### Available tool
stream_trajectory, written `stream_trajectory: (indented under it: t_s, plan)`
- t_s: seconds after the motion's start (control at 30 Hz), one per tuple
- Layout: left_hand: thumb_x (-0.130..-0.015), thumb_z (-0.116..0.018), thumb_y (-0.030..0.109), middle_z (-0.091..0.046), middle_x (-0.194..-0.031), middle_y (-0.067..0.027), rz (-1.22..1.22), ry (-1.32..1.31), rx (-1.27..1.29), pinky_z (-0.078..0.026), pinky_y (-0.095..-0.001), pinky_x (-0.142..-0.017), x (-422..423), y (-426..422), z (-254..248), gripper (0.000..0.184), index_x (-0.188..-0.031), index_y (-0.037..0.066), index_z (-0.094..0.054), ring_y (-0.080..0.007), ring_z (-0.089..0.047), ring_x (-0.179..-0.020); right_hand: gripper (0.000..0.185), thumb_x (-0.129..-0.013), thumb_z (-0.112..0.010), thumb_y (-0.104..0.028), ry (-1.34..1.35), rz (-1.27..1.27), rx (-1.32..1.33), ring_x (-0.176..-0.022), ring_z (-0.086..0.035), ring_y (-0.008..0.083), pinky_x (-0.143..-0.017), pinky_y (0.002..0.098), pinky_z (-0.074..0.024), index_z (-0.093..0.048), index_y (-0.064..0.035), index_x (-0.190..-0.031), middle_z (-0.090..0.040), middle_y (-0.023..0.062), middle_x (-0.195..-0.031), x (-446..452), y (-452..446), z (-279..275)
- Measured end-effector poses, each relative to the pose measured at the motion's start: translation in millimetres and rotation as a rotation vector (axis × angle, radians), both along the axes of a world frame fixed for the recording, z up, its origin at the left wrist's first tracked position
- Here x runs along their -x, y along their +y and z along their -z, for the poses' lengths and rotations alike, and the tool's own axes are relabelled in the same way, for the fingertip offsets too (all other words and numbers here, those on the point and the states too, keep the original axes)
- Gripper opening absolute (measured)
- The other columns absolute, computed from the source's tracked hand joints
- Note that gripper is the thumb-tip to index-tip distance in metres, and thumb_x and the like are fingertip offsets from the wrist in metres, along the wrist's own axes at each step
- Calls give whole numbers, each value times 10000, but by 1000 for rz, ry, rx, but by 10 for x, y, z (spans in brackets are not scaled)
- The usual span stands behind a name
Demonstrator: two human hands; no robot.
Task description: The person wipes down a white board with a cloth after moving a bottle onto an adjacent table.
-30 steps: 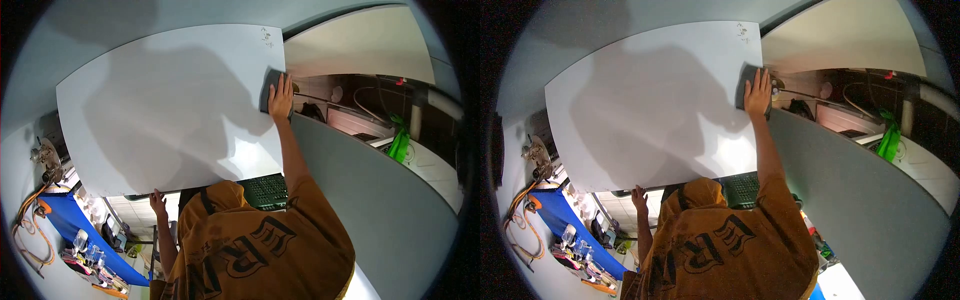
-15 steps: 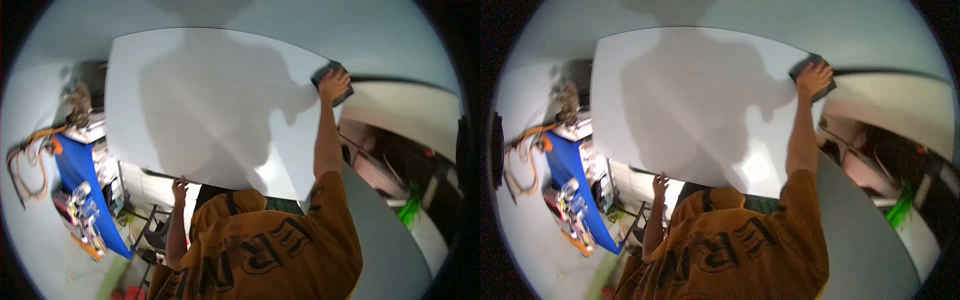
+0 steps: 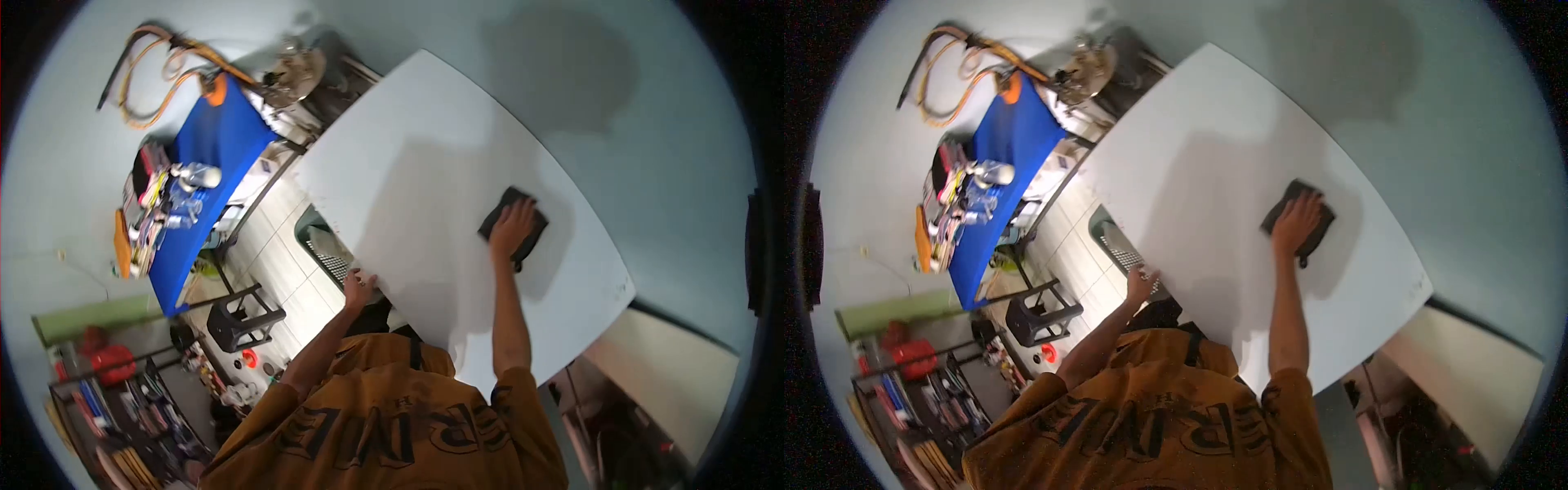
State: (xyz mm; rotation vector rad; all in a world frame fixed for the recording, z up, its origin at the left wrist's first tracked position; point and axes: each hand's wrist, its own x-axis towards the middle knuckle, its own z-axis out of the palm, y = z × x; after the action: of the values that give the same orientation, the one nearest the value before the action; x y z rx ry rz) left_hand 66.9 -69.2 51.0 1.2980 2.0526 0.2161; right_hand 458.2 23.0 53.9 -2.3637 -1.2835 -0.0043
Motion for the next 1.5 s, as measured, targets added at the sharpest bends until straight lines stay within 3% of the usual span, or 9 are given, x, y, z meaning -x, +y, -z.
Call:
stream_trajectory:
  t_s: [0.27, 0.37, 0.43, 0.6, 0.73, 0.93, 1.17, 1.3, 1.5]
  plan:
    - [-949, -457, 457, -480, -1258, -158, -133, -858, 42, -401, -386, -955, -171, 476, -864, 578, -1346, 44, -380, -256, -500, -1112, 297, -956, -445, -136, 998, -420, 46, -1095, -556, 329, -924, 364, -445, -548, -13, -1206, -569, 175, -1218, 2277, -500, 90]
    - [-931, -454, 500, -472, -1274, -126, -234, -1145, 161, -361, -377, -973, 11, 575, -731, 615, -1366, 73, -366, -243, -453, -1175, 376, -949, -469, -149, 2083, -77, 154, -1147, -523, 274, -967, 339, -423, -455, -46, -1311, -540, 132, -1270, 2457, -419, -78]
    - [-888, -567, 441, -451, -1298, -143, -311, -1238, 89, -365, -387, -980, 217, 676, -803, 651, -1382, 81, -342, -244, -432, -1212, 393, -932, -501, -190, 1912, -330, -114, -1150, -511, 291, -981, 375, -412, -468, -40, -1294, -535, 157, -1256, 2521, -462, -131]
    - [-818, -707, 356, -458, -1294, -209, -140, -1007, 4, -418, -391, -964, 619, 734, -1584, 809, -1411, 25, -265, -264, -451, -1204, 548, -823, -618, -279, 312, -784, -223, -1187, -463, 337, -1051, 426, -336, -471, -60, -1303, -499, 162, -1301, 2780, -392, -943]
    - [-868, -657, 242, -447, -1331, -175, -18, -1215, 199, -427, -378, -937, 1061, 762, -1758, 630, -1371, 54, -327, -253, -466, -1201, 686, -911, -367, -600, 2491, -199, -245, -1233, -446, 274, -1045, 381, -348, -450, -63, -1332, -482, 125, -1334, 3216, -292, -1430]
    - [-858, -670, 193, -554, -1175, -124, 9, -1181, 101, -456, -331, -882, 1494, 803, -1739, 544, -1301, 35, -396, -213, -554, -1049, 715, -941, -292, -589, 2392, -158, 57, -1103, -551, 260, -965, 371, -442, -410, -8, -1340, -533, 156, -1258, 3503, -221, -2003]
    - [-872, -631, 133, -549, -1138, -115, -63, -1286, -20, -457, -289, -838, 1773, 900, -1468, 536, -1340, 88, -374, -183, -543, -1020, 353, -894, -557, -143, 1689, -240, 235, -1005, -594, 209, -849, 348, -504, -519, 49, -1188, -603, 120, -1123, 3449, -332, -1776]
    - [-910, -563, 197, -427, -1314, -101, -224, -1559, 144, -412, -373, -923, 1834, 929, -1333, 595, -1427, 181, -269, -208, -441, -1180, 384, -880, -544, -144, 755, -465, 174, -895, -625, 369, -778, 413, -492, -480, 48, -1206, -624, 259, -976, 3625, -157, -1592]
    - [-929, -522, 251, -414, -1297, -89, -207, -1371, 57, -417, -403, -915, 1584, 1085, -1319, 672, -1474, 242, -130, -210, -449, -1126, 409, -896, -522, -142, 686, -574, 151, -930, -615, 376, -748, 417, -483, -434, -5, -1271, -607, 258, -982, 3947, 70, -1663]
